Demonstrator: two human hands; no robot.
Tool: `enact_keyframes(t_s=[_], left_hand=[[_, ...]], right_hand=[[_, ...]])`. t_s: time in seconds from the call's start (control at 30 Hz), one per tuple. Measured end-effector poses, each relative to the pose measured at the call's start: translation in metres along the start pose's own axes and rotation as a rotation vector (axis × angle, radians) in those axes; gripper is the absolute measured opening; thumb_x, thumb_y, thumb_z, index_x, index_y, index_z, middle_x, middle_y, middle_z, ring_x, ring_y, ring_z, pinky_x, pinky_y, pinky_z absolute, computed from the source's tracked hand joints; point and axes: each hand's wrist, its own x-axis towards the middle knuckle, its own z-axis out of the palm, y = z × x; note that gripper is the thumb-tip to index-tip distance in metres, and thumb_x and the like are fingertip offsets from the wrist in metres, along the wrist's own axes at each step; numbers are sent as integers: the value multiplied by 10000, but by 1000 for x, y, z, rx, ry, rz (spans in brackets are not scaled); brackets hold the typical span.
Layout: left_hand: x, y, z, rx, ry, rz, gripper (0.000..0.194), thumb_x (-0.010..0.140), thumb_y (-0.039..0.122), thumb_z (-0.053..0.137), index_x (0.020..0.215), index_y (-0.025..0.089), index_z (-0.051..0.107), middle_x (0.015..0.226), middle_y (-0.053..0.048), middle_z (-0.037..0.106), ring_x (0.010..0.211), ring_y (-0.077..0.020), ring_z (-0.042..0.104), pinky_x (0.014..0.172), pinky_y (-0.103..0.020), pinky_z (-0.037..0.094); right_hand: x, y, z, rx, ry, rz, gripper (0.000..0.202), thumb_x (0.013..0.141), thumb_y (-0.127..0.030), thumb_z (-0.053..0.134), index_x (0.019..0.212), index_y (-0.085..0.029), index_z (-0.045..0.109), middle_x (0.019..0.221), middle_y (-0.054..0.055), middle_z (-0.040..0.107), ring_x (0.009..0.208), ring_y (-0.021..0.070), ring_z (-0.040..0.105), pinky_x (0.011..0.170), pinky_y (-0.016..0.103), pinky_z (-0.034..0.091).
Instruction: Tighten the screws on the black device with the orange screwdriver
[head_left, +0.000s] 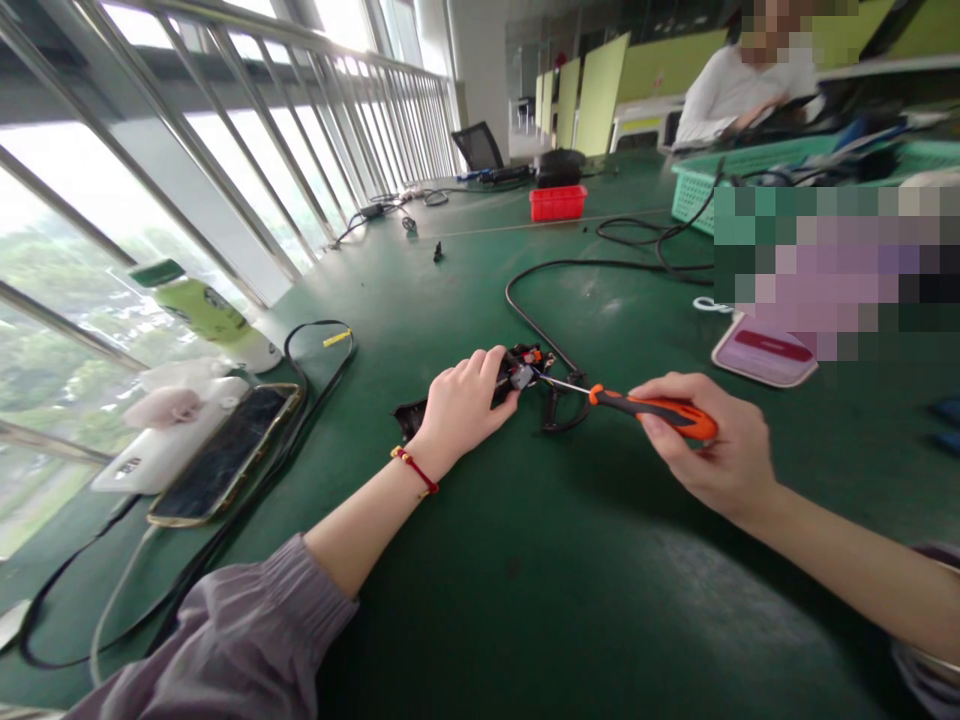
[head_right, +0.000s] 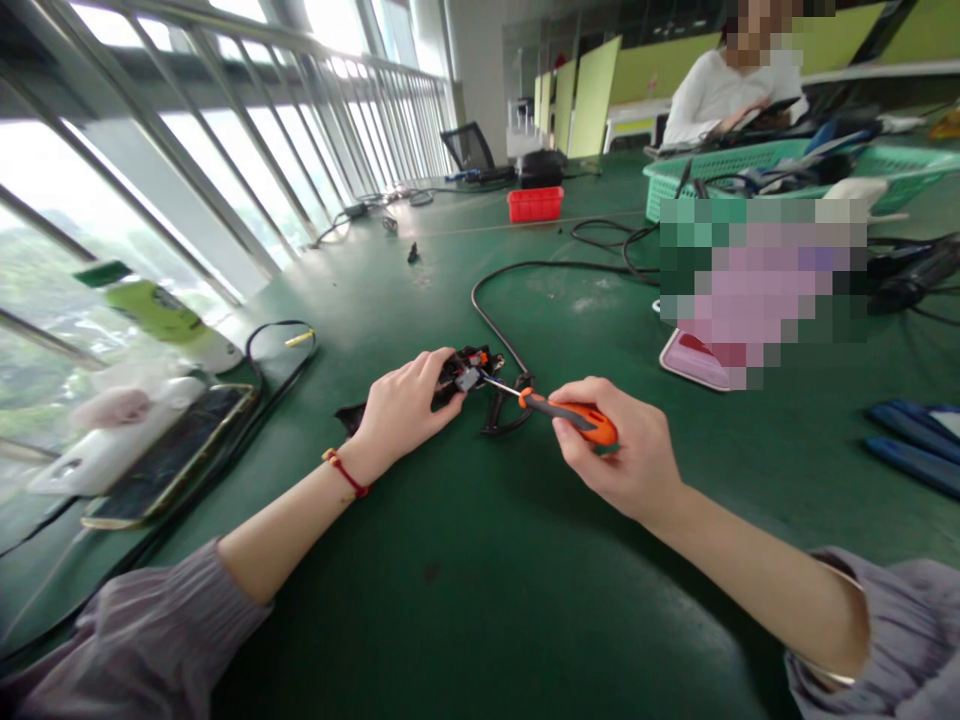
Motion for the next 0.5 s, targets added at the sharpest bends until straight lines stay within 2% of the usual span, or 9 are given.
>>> enact_keyframes(t_s=[0.23,0.37,0.5], left_hand=[[0,0,-1,-10,-21,-10,416,836,354,426,1199,156,386,1000,-64,586,880,-194,581,682,-285,443],[0,0,-1,-10,-16,-4,415,833,354,432,1192,149,390,997,-63,586,876,-197,583,676,-290,443],[0,1,-1,-3,-5,-2,416,832,352,431,1191,144,391,998,-59,585,864,-195,585,667,-291,440]], right_hand=[[0,-1,-3,69,-91,-18,109,808,-209,504,912,-212,536,653,-31,609,465,78,529,456,210,425],[0,-2,-2,71,-47,28,101,808,-200,507,902,-215,541,633,-36,603,438,71,517,435,200,426],[-3,0,3,45,44,21,269,732,-173,573,988,-232,517,782,2,625,605,122,609,546,236,501]])
